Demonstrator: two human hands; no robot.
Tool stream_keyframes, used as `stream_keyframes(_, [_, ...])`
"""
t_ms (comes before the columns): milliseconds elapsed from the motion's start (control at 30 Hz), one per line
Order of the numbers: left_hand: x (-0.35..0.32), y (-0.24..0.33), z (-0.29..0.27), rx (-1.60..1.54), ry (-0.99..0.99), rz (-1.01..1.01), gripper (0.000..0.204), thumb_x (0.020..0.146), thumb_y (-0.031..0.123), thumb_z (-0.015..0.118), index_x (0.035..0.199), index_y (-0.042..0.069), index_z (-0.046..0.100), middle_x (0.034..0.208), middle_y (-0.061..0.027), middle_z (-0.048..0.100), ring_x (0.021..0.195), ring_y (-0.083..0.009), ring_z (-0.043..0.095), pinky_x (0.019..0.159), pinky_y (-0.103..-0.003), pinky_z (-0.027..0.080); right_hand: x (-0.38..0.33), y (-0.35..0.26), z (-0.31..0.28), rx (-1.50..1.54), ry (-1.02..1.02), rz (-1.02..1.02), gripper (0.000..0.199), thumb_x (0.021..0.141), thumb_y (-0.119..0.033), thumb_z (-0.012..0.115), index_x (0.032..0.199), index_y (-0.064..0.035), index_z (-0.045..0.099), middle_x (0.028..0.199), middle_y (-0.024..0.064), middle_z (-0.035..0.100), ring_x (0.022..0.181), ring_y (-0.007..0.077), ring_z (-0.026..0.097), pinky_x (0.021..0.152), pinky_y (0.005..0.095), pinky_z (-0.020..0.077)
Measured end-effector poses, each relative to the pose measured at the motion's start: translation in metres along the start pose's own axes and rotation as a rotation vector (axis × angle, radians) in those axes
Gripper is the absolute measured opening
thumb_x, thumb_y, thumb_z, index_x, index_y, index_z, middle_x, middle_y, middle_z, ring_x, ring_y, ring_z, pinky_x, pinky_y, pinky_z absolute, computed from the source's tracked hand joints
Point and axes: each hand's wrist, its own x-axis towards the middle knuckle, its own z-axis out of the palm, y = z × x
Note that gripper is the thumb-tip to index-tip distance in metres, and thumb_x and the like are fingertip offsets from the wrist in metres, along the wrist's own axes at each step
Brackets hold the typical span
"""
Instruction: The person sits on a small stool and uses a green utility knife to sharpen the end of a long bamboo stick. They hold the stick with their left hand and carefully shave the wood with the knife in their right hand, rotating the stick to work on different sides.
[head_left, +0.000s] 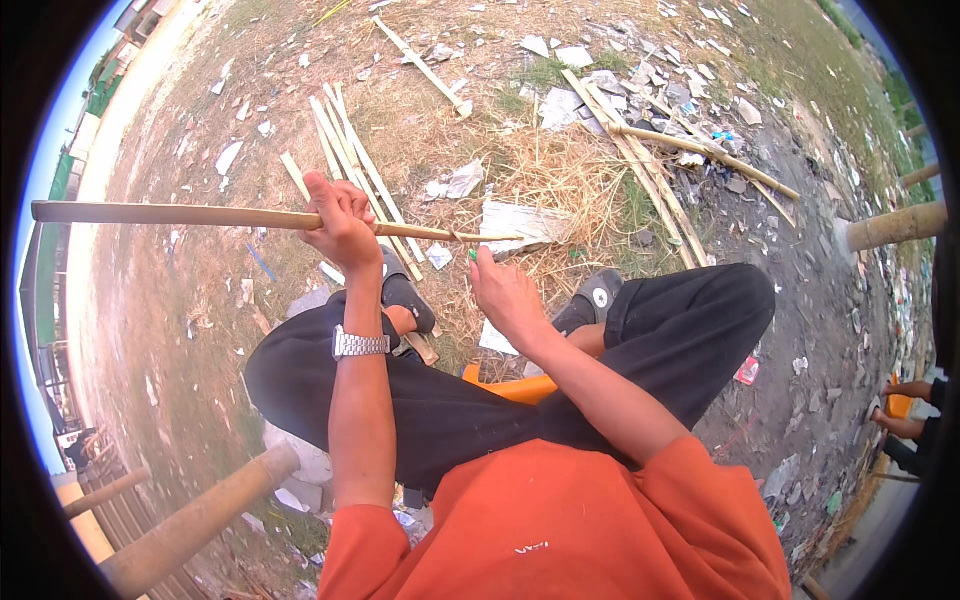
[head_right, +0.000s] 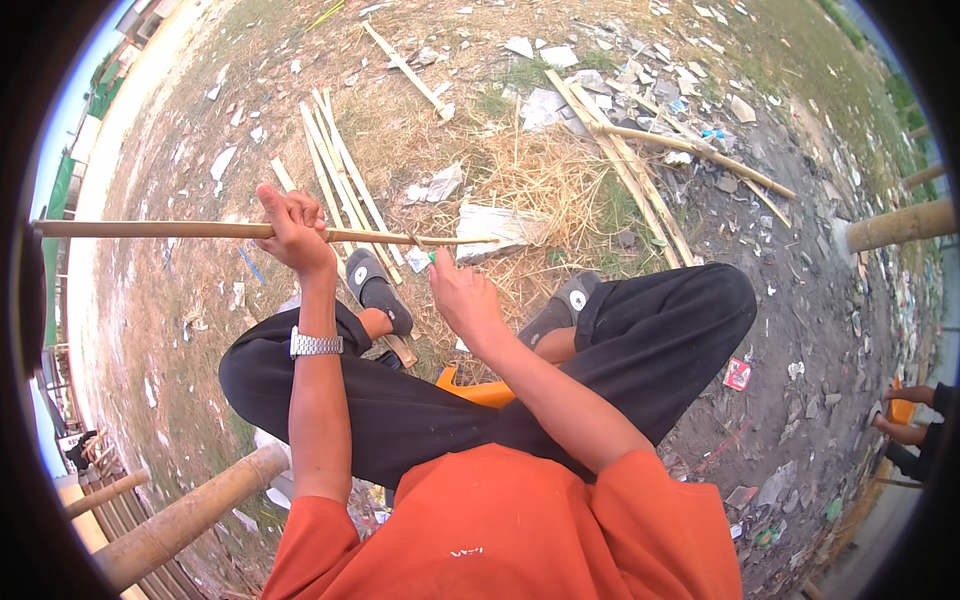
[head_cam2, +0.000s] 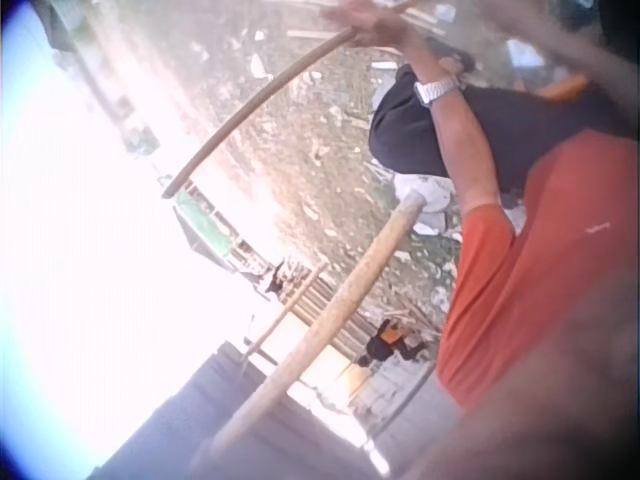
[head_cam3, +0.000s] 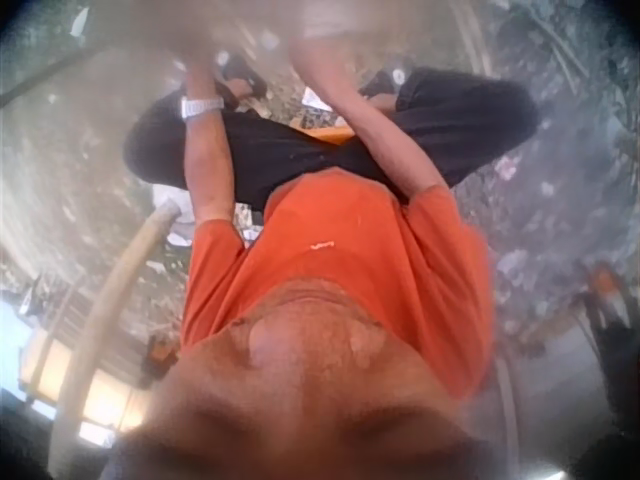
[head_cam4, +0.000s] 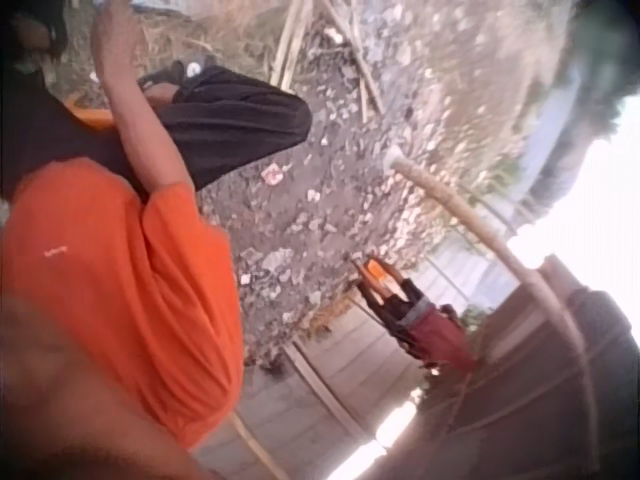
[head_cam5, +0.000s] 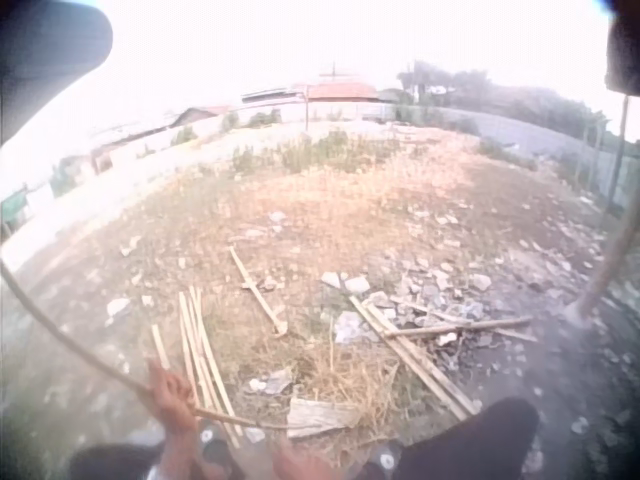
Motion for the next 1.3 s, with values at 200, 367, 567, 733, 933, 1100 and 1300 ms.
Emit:
stream_keyframes(200, [-0.012, 0.004, 0.007, 0.025, -0.043, 0.003, 0.058, 0.097, 0.039, 0.047, 0.049, 0.012, 0.029, 0.044, -0.001, 0.035, 0.037, -0.0067, 0.032, 0.034, -0.02, 0.026, -0.024, 0.122, 0.058, -0.112, 0.026, 0.241, 0.025, 0.096, -0.03, 0.043, 0.099, -0.0052, 0.044, 0.067, 0.0276, 0.06, 0.066, 0.0469, 0.06, 0.06, 0.0548, 0.0476])
stream_keyframes(367, [-0.004, 0.001, 0.014, 0.015, -0.035, 0.019, 0.058, 0.097, 0.039, 0.047, 0.049, 0.012, 0.029, 0.044, -0.0006, 0.034, 0.038, -0.0068, 0.032, 0.035, -0.02, 0.025, -0.013, 0.047, 0.007, 0.148, 0.05, 0.105, 0.022, 0.096, -0.024, 0.042, 0.097, -0.0022, 0.044, 0.065, 0.0258, 0.059, 0.068, 0.0434, 0.061, 0.059, 0.053, 0.0459])
stream_keyframes(567, [-0.009, 0.003, 0.015, 0.02, -0.083, 0.004, 0.059, 0.097, 0.039, 0.047, 0.049, 0.012, 0.029, 0.043, -0.0008, 0.034, 0.038, -0.0075, 0.033, 0.035, -0.021, 0.025, -0.007, 0.025, 0.016, 0.168, -0.045, 0.132, 0.024, 0.097, -0.026, 0.04, 0.099, -0.0022, 0.042, 0.067, 0.0279, 0.058, 0.065, 0.0476, 0.057, 0.06, 0.0571, 0.0441])
stream_keyframes(733, [-0.007, 0.002, 0.011, 0.007, -0.095, 0.019, 0.057, 0.097, 0.039, 0.047, 0.051, 0.012, 0.029, 0.044, -0.001, 0.034, 0.039, -0.0075, 0.033, 0.035, -0.02, 0.025, -0.004, 0.039, 0.017, 0.127, -0.062, 0.154, 0.025, 0.097, -0.026, 0.039, 0.098, -0.0019, 0.042, 0.067, 0.028, 0.059, 0.066, 0.0484, 0.059, 0.062, 0.0558, 0.0467])
stream_keyframes(933, [-0.007, 0.0, 0.017, -0.003, -0.055, 0.026, 0.055, 0.098, 0.038, 0.046, 0.053, 0.012, 0.029, 0.045, -0.0012, 0.034, 0.04, -0.0074, 0.032, 0.035, -0.02, 0.026, 0.006, 0.073, 0.045, 0.075, -0.032, 0.254, 0.026, 0.096, -0.028, 0.04, 0.098, -0.0022, 0.044, 0.067, 0.0283, 0.059, 0.067, 0.0476, 0.059, 0.061, 0.0561, 0.0461])
stream_keyframes(1100, [-0.011, 0.003, 0.02, 0.017, -0.058, -0.011, 0.055, 0.098, 0.039, 0.046, 0.053, 0.012, 0.029, 0.045, -0.0006, 0.034, 0.04, -0.0072, 0.033, 0.036, -0.021, 0.026, 0.004, 0.077, 0.051, 0.067, 0.043, 0.175, 0.024, 0.096, -0.028, 0.041, 0.098, -0.0036, 0.044, 0.067, 0.0277, 0.059, 0.068, 0.0471, 0.06, 0.061, 0.056, 0.0468])
stream_keyframes(1300, [-0.001, 0.001, 0.014, 0.021, -0.027, -0.007, 0.057, 0.098, 0.04, 0.046, 0.052, 0.011, 0.028, 0.045, -0.0017, 0.035, 0.04, -0.0076, 0.033, 0.036, -0.021, 0.026, 0.022, 0.069, 0.049, 0.069, 0.01, 0.169, 0.024, 0.095, -0.028, 0.044, 0.097, -0.0038, 0.044, 0.07, 0.0282, 0.06, 0.069, 0.0469, 0.06, 0.061, 0.055, 0.0477])
